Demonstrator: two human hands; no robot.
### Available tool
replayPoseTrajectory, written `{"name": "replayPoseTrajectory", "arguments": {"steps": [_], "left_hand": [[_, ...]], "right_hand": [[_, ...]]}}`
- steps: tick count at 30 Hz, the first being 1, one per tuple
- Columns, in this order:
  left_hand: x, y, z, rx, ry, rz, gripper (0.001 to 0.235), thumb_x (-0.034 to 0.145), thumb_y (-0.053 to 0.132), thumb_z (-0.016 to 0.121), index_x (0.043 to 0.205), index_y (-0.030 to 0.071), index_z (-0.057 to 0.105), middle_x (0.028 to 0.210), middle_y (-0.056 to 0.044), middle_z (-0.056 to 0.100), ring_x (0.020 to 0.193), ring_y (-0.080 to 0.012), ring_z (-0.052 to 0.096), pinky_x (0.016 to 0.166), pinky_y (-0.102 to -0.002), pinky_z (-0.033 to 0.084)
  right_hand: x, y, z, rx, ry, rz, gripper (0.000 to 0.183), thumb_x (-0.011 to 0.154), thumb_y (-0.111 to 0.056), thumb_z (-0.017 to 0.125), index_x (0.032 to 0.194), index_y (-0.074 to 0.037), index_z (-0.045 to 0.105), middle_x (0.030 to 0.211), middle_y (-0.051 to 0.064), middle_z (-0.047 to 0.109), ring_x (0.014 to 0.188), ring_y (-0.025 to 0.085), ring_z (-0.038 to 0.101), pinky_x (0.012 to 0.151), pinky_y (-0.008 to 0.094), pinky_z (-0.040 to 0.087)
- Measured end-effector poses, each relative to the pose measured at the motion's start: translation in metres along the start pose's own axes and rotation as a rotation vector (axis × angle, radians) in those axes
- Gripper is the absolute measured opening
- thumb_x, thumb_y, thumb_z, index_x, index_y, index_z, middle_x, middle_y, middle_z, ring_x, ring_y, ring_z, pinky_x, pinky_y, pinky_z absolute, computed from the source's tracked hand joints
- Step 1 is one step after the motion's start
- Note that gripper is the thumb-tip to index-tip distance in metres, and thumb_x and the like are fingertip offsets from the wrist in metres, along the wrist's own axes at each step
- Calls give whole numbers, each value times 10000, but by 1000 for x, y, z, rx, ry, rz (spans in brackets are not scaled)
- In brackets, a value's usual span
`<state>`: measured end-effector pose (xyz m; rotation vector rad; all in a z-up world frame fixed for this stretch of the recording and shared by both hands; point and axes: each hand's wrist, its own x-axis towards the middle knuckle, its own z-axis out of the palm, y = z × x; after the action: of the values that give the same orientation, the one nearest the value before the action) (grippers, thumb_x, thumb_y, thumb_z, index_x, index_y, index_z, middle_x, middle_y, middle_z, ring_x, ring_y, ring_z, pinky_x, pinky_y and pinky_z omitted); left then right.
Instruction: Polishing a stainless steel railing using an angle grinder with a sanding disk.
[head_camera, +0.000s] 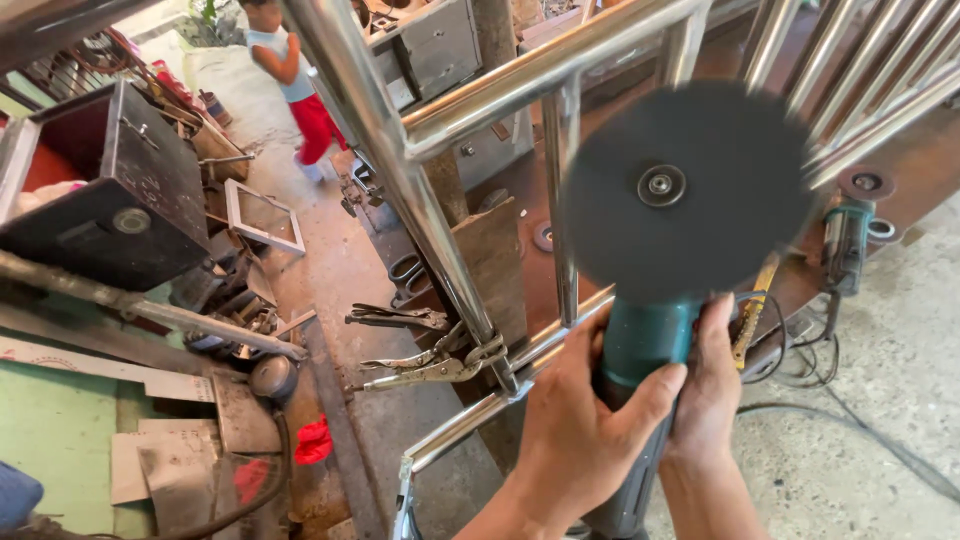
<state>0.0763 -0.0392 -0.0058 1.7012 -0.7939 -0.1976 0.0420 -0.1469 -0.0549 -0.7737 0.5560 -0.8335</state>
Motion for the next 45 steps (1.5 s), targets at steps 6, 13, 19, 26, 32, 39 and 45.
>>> {"name": "replayPoseTrajectory", "arguments": {"steps": [6, 13, 19, 26, 32, 39, 45], "left_hand": [[4, 12, -16, 129, -60, -98, 717, 805, 423, 674, 1364, -8, 542, 1032, -134, 798, 760, -214, 818, 621, -286, 671], [6, 23, -22, 149, -1, -166, 689, 786, 431, 712, 1329, 21, 603, 1039, -110, 824, 822, -184, 827, 698, -284, 655], [8, 27, -21, 125, 7, -172, 676, 774, 424, 726, 1316, 34, 621, 989, -100, 837, 736, -168, 828, 615, -270, 664], [12, 28, -20, 90, 4, -130, 686, 784, 444, 715, 1305, 7, 617, 993, -122, 819, 767, -175, 823, 638, -271, 662], [6, 18, -25, 68, 8, -123, 666, 776, 397, 734, 1310, 14, 622, 1027, -117, 832, 819, -185, 831, 694, -282, 660], [7, 11, -48, -48, -40, -66, 668, 789, 382, 725, 1316, -10, 607, 1031, -138, 822, 796, -181, 817, 663, -269, 663], [5, -14, -65, -112, -92, 1, 664, 796, 361, 742, 1312, -36, 611, 1042, -147, 801, 840, -183, 785, 713, -263, 638]], "right_hand": [[-10, 3, 17, 36, -111, -19, 561, 1026, -527, 365, 1493, -233, 463, 1074, 75, 616, 786, 163, 612, 647, 345, 541], [-6, 4, 24, 264, -113, 171, 590, 1004, -560, 466, 1324, -79, 587, 1040, 115, 688, 757, 180, 645, 676, 340, 544], [-4, 0, 25, 255, -86, 177, 580, 996, -553, 473, 1311, -82, 598, 1053, 109, 681, 780, 185, 635, 697, 348, 529], [-4, -9, 30, 197, -75, 176, 591, 997, -562, 430, 1340, -100, 563, 1064, 105, 644, 805, 174, 607, 698, 353, 512], [-8, 8, 24, 300, -209, 73, 422, 1051, -502, 446, 1279, -160, 541, 1060, 121, 668, 800, 194, 639, 723, 383, 547], [-17, 15, 38, 363, -252, 47, 475, 1039, -512, 478, 1334, -148, 554, 1075, 107, 669, 799, 193, 658, 703, 373, 572], [-24, 32, 43, 216, -31, 30, 509, 1047, -522, 421, 1361, -141, 548, 1087, 86, 660, 831, 162, 616, 748, 353, 528]]}}
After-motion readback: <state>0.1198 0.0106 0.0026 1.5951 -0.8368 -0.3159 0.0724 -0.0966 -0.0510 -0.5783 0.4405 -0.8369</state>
